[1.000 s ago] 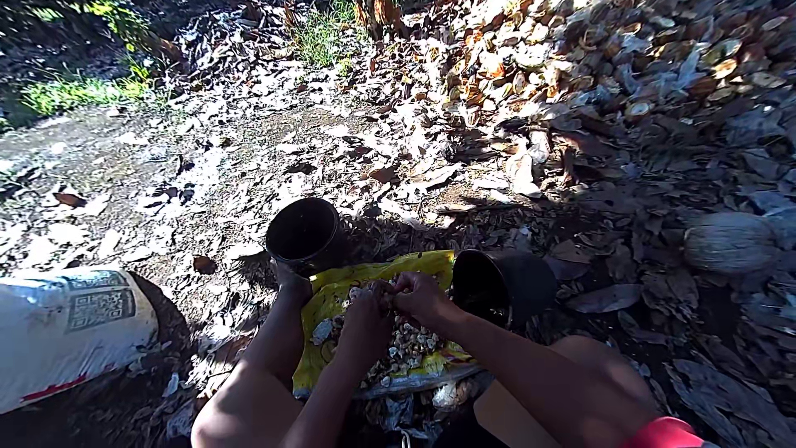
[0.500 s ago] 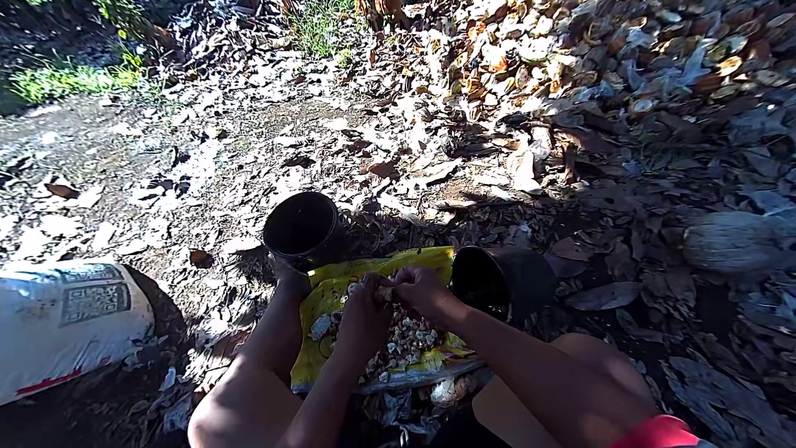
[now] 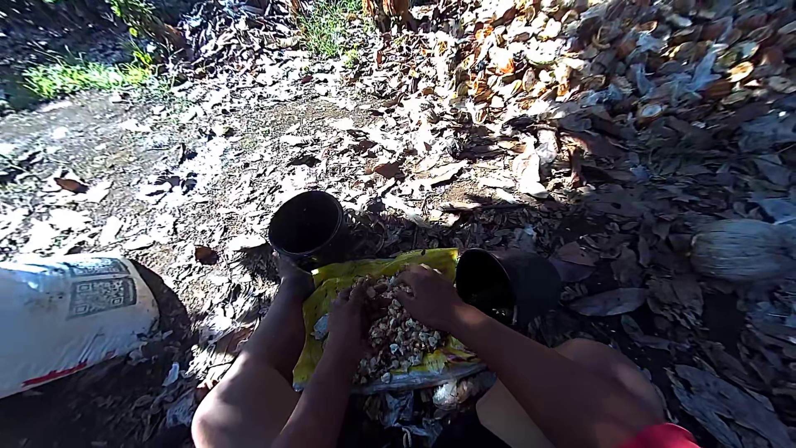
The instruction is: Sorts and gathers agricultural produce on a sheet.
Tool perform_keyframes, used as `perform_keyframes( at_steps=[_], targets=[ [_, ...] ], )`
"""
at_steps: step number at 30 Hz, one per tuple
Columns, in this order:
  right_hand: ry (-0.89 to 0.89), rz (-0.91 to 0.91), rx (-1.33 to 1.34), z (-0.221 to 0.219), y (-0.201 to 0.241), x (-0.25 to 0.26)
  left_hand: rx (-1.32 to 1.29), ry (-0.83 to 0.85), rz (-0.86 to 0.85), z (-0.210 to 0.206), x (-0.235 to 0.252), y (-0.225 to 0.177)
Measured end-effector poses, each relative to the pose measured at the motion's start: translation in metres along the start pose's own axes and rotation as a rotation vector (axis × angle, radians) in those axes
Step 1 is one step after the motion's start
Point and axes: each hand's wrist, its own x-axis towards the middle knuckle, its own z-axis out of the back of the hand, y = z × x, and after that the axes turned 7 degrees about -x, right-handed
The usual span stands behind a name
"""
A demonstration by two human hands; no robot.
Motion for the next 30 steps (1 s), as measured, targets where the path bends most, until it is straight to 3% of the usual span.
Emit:
perform_keyframes(
  at_steps=[4, 19, 30],
  targets=[
    [-0.050, 0.155, -0.013, -0.003, 0.012, -0.008, 0.038, 0.007, -0.003, -0.004, -0.001, 0.009],
    [-0.090, 0.099, -0.017, -0.004, 0.013, -0.011, 0.376, 0.178, -0.122, -0.009, -0.006, 0.018],
    [-0.020, 0.062, 0.036, 0.004, 0.016, -0.011, 0.817, 0.159, -0.474, -0.002, -0.010, 0.018]
  ],
)
